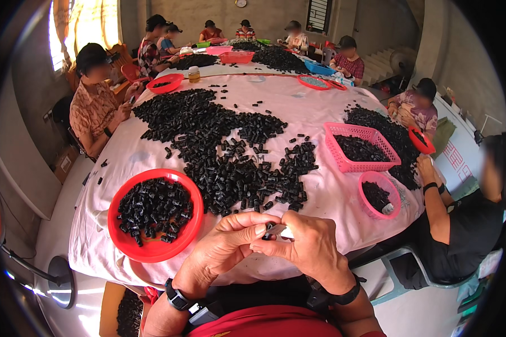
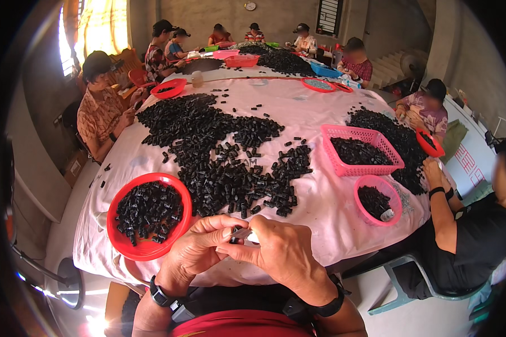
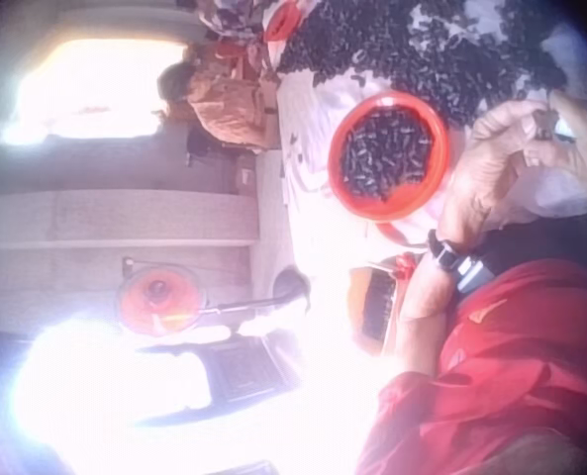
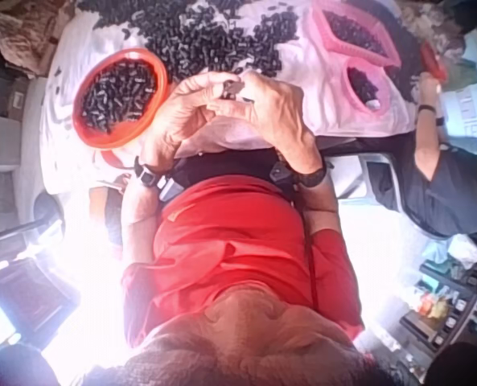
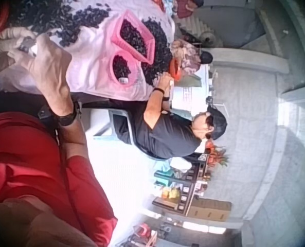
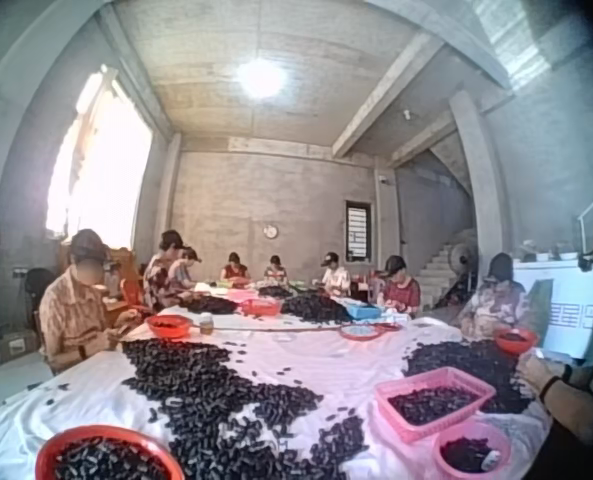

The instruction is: Sorting and inspecting small black plastic components at a large communal work table.

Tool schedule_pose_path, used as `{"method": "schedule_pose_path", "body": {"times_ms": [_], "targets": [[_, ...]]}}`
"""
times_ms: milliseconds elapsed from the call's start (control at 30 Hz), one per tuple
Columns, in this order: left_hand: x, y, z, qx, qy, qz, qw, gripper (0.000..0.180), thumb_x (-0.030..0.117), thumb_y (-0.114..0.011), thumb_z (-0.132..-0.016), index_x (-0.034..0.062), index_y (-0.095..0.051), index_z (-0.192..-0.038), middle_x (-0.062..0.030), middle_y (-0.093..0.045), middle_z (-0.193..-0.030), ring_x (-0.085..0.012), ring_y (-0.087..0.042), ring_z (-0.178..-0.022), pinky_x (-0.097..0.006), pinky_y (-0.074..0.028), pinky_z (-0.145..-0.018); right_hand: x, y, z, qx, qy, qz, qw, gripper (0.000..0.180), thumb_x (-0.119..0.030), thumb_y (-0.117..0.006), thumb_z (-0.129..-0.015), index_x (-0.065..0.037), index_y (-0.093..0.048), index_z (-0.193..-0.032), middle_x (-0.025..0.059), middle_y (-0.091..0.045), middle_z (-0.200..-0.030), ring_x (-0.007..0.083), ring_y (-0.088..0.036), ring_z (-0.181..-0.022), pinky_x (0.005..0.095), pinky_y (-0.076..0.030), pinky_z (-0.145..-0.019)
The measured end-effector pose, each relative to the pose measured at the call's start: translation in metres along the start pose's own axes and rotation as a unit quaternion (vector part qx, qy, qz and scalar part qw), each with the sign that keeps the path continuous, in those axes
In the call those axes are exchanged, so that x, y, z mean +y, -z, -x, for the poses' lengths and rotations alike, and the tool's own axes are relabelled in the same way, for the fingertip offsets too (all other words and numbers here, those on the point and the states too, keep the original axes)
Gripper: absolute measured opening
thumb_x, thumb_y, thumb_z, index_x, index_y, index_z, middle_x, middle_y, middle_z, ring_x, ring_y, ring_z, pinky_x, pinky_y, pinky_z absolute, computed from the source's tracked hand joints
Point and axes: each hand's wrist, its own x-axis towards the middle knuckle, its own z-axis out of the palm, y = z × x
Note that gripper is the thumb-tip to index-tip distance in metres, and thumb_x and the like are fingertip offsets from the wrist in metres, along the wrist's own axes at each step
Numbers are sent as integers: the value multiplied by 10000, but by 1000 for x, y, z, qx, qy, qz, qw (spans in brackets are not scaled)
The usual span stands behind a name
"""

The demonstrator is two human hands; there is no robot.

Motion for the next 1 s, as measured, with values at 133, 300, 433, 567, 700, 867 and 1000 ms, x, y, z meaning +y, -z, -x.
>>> {"method": "schedule_pose_path", "body": {"times_ms": [133, 300, 433, 567, 700, 867, 1000], "targets": [[0, 0, 0, 4, 5, -1, 1000, 300, 118, -650, -924, 25, -641, -1208, -86, -665, -1152, -153, -638, -1003, -306, -535, -881, 2, -2, 2, 9, 0, 3, 1000, 522, -540, -775, -735, -48, -611, -792, 69, -593, -585, 243, -628, -508, 345, -466, -459], [-1, 0, 0, 4, 0, -8, 1000, 297, 120, -649, -925, 25, -642, -1206, -84, -667, -1149, -149, -638, -995, -302, -533, -881, 3, -2, 1, 3, 1, 14, 1000, 521, -543, -773, -736, -51, -609, -786, 66, -586, -571, 243, -622, -498, 344, -461, -453], [-3, 3, -1, 6, -4, -3, 1000, 283, 110, -645, -925, 26, -648, -1196, -79, -668, -1146, -147, -637, -989, -302, -532, -881, 4, -1, 1, -11, -4, 16, 1000, 513, -541, -770, -740, -54, -609, -762, 67, -581, -560, 245, -619, -491, 347, -458, -450], [-3, 0, -1, 12, -15, -10, 1000, 274, 105, -642, -926, 29, -653, -1188, -73, -669, -1140, -147, -636, -996, -302, -532, -880, 5, -2, 2, -23, -8, 1, 1000, 508, -537, -768, -746, -54, -609, -750, 73, -588, -564, 246, -619, -490, 350, -461, -452], [0, -2, 0, 0, -17, -6, 1000, 265, 103, -638, -929, 29, -656, -1183, -74, -663, -1153, -149, -633, -1008, -301, -530, -884, 1, 0, 1, -10, 2, -18, 1000, 519, -544, -768, -740, -50, -607, -754, 81, -603, -576, 246, -635, -507, 347, -474, -464], [2, -2, 2, -22, -1, 3, 1000, 267, 105, -635, -933, 29, -652, -1188, -78, -655, -1174, -150, -627, -1022, -297, -523, -893, -2, 0, 1, 33, 1, -26, 999, 562, -576, -770, -716, -47, -583, -734, 81, -604, -576, 249, -644, -516, 340, -477, -461], [0, -3, 1, -22, 0, 14, 1000, 273, 106, -634, -935, 26, -647, -1195, -82, -655, -1172, -147, -624, -1019, -288, -519, -883, 3, 0, 0, 19, 5, -9, 1000, 540, -570, -767, -725, -64, -579, -729, 69, -611, -587, 232, -634, -501, 333, -462, -436]]}}
